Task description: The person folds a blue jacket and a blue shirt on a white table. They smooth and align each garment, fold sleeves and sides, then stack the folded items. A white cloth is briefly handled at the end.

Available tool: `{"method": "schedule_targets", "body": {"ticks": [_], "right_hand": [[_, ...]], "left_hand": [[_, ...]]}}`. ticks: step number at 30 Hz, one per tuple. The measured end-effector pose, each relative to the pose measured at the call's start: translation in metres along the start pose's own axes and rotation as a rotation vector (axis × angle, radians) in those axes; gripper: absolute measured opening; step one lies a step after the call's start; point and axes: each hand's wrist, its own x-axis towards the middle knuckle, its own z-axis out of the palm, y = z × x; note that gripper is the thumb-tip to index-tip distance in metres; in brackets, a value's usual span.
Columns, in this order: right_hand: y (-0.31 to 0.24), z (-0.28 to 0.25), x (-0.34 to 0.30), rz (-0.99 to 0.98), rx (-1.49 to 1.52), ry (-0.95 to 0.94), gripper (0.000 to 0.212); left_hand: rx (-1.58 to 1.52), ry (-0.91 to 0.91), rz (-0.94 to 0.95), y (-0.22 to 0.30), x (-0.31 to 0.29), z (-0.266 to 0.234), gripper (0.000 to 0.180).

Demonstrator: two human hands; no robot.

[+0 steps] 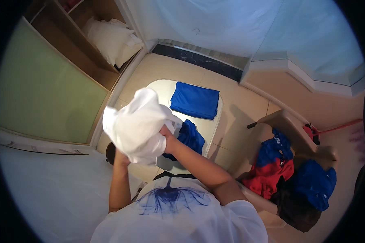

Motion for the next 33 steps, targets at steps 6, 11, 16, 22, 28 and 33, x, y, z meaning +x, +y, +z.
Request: {"method": "schedule_targets", "body": {"ticks": [6, 11, 16, 22, 28, 33], "right_hand": [[0.033, -0.004, 0.012, -0.247, -0.439, -0.01, 0.051], [0.045, -0.07, -0.022, -0.349, -1.083, 0.105, 0.088], [0.082, -0.095, -0.062, -0.16, -1.047, -0.063, 0.091], [0.053, -0.107, -0.085, -0.268, -1.11, 0.292, 0.066], [-0.027, -0.137, -0.175, -0.503, -1.009, 0.833, 0.07], [-0.079, -0.21, -0.294, -0.734, -0.734, 1.365, 0.055]], "left_hand": [[-0.916, -0.193, -0.439, -0.036, -0.023, 0.025, 0.063], [-0.849, -0.381, -0.565, -0.093, -0.017, 0.014, 0.061], [-0.378, -0.305, -0.529, -0.115, -0.036, -0.003, 0.049], [-0.098, -0.46, -0.396, -0.023, -0.04, 0.062, 0.054], [-0.034, -0.585, -0.165, -0.004, -0.033, 0.163, 0.036], [0.244, -0.847, -0.235, -0.027, -0.037, 0.208, 0.024]]}}
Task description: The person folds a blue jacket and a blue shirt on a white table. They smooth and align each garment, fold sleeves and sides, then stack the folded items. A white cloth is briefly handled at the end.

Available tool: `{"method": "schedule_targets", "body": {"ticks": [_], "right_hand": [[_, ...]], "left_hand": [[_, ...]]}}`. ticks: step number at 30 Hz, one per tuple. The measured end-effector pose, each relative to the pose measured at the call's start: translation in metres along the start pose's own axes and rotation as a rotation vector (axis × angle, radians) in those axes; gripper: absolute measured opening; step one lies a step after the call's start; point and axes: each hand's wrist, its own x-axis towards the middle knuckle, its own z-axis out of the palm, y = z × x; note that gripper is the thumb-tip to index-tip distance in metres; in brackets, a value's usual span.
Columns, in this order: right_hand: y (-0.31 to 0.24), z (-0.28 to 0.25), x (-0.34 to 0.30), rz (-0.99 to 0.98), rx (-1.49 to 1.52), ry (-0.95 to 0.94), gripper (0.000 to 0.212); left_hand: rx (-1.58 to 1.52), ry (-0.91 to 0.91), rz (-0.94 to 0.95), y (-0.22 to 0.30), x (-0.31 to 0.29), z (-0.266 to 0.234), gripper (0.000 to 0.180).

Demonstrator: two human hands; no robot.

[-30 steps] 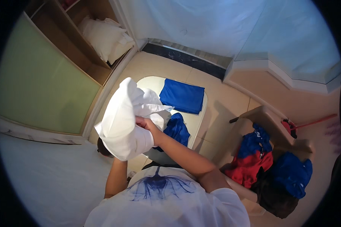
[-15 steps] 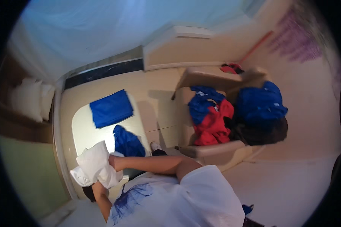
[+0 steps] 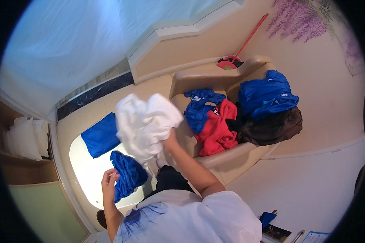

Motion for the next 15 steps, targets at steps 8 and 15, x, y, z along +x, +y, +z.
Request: {"method": "schedule_targets", "body": {"ticks": [8, 15], "right_hand": [[-0.042, -0.186, 0.168, -0.029, 0.23, 0.625, 0.053], [0.017, -0.237, 0.26, -0.096, -0.306, 0.751, 0.065]], "left_hand": [[0.041, 0.0, -0.188, -0.038, 0.045, 0.031, 0.024], [0.761, 0.396, -0.2, -0.182, 0.076, 0.01, 0.07]]}}
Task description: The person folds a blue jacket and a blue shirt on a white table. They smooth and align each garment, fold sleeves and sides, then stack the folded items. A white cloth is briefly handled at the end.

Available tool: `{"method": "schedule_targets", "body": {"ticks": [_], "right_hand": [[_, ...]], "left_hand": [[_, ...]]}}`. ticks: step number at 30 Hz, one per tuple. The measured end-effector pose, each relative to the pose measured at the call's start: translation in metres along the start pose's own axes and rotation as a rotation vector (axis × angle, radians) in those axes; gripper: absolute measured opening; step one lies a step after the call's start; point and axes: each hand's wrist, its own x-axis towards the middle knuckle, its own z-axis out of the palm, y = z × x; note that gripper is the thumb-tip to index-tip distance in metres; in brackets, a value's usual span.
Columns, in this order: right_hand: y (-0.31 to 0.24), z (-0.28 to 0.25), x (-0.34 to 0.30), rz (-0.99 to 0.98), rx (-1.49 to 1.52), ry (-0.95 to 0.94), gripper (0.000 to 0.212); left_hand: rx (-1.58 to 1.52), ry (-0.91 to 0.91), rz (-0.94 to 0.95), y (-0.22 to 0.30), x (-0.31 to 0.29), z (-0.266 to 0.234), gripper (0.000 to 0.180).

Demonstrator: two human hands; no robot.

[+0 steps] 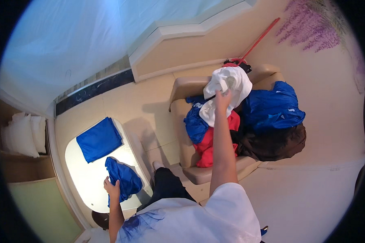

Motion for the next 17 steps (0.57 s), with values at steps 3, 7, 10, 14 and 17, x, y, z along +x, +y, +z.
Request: {"method": "schedule_targets", "body": {"ticks": [3, 7, 10, 14, 17], "right_hand": [[0.047, 0.042, -0.091, -0.009, -0.001, -0.357, 0.054], [0.065, 0.065, -0.295, 0.087, -0.247, -1.048, 0.048], [0.048, 0.063, -0.42, 0.14, -0.199, -1.427, 0.065], [0.02, 0.066, -0.507, 0.332, -0.144, -1.767, 0.082], [-0.002, 0.066, -0.524, 0.659, -0.246, -1.987, 0.083]], "left_hand": [[0.15, 0.004, 0.002, -0.027, -0.001, 0.016, 0.059], [0.122, -0.022, 0.114, -0.041, 0.004, 0.018, 0.047], [-0.054, -0.015, 0.197, -0.049, 0.003, 0.016, 0.038], [-0.548, -0.012, 0.136, -0.045, -0.02, -0.001, 0.03], [-0.894, -0.036, -0.049, -0.009, -0.061, -0.046, 0.028]]}}
